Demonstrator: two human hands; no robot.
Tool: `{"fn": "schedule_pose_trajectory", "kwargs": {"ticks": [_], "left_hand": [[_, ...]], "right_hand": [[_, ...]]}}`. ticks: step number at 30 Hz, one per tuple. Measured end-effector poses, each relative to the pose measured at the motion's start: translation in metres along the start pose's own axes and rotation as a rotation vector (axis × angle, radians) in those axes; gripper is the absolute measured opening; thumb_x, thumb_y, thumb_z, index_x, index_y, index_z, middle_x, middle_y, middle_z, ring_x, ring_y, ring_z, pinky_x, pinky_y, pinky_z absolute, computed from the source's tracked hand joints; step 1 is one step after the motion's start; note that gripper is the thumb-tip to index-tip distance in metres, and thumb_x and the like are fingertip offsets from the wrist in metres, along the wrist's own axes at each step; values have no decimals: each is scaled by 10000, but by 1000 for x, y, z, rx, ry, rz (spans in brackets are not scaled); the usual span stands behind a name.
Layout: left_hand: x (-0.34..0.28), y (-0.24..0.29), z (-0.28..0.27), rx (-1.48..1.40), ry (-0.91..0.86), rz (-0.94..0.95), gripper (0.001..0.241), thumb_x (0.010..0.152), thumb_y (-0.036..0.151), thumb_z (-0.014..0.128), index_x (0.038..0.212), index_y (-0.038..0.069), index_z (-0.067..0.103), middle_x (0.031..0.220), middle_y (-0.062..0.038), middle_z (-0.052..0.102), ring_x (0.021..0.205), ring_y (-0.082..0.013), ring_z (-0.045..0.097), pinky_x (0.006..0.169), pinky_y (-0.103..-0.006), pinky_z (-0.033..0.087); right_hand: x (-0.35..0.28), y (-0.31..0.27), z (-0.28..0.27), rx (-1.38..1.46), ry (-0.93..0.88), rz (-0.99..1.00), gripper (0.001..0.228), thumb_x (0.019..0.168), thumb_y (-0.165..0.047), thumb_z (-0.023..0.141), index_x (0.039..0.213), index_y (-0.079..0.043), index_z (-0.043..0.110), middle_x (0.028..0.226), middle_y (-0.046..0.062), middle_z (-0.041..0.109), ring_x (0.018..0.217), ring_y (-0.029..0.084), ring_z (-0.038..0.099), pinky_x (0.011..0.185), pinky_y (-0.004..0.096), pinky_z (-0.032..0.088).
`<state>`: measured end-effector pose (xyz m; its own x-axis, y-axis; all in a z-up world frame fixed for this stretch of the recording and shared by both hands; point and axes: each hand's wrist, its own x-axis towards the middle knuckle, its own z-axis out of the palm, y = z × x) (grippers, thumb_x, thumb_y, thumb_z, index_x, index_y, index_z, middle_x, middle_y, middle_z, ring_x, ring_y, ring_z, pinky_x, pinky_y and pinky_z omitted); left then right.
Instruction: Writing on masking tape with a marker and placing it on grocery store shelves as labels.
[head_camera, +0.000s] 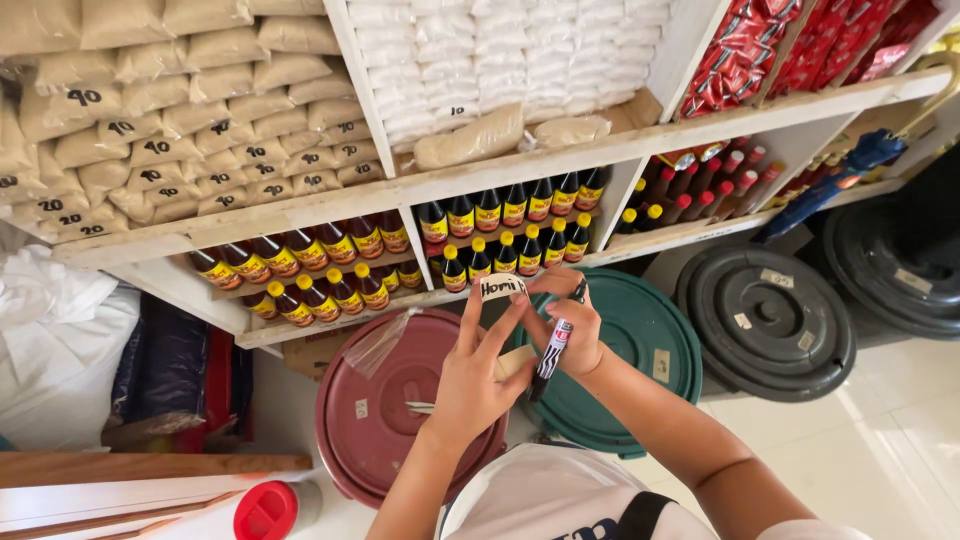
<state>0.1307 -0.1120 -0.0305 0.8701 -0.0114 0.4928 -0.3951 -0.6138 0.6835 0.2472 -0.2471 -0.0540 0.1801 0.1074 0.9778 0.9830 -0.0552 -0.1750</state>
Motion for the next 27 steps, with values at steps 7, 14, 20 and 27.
{"fn": "schedule_pose_trajectory", "kwargs": {"ticks": [7,14,20,27], "left_hand": [[29,13,34,-128,72,-51,912,764,202,875,1540,141,398,1641,-228,362,732,-218,666,678,-331,588],[64,16,55,-28,288,197,957,845,198,849,1593,24,277,1570,-255,439,1052,-339,649,743,-344,562],[91,18,64,-78,394,57,935,865,162,837,1579,2,254,1259,-203,704,703,-207,654,617,-286,530],[122,26,35,-88,574,-114,676,882,142,794,1423,11,409,819,-4,712,570,-88,515,548,-251,443]], "right_hand": [[-1,18,-18,451,238,460,467,956,149,668,1220,-114,385,1128,140,605,1002,219,621,887,342,537],[28,39,-43,513,312,688,419,978,99,688,1165,-136,395,1049,99,655,841,90,592,693,215,479],[57,52,-50,468,317,643,426,987,85,699,1163,-140,382,1038,96,667,804,79,572,682,217,470],[67,68,-57,427,316,570,432,1013,51,712,1186,-145,369,1039,101,646,785,67,524,689,220,452]]}}
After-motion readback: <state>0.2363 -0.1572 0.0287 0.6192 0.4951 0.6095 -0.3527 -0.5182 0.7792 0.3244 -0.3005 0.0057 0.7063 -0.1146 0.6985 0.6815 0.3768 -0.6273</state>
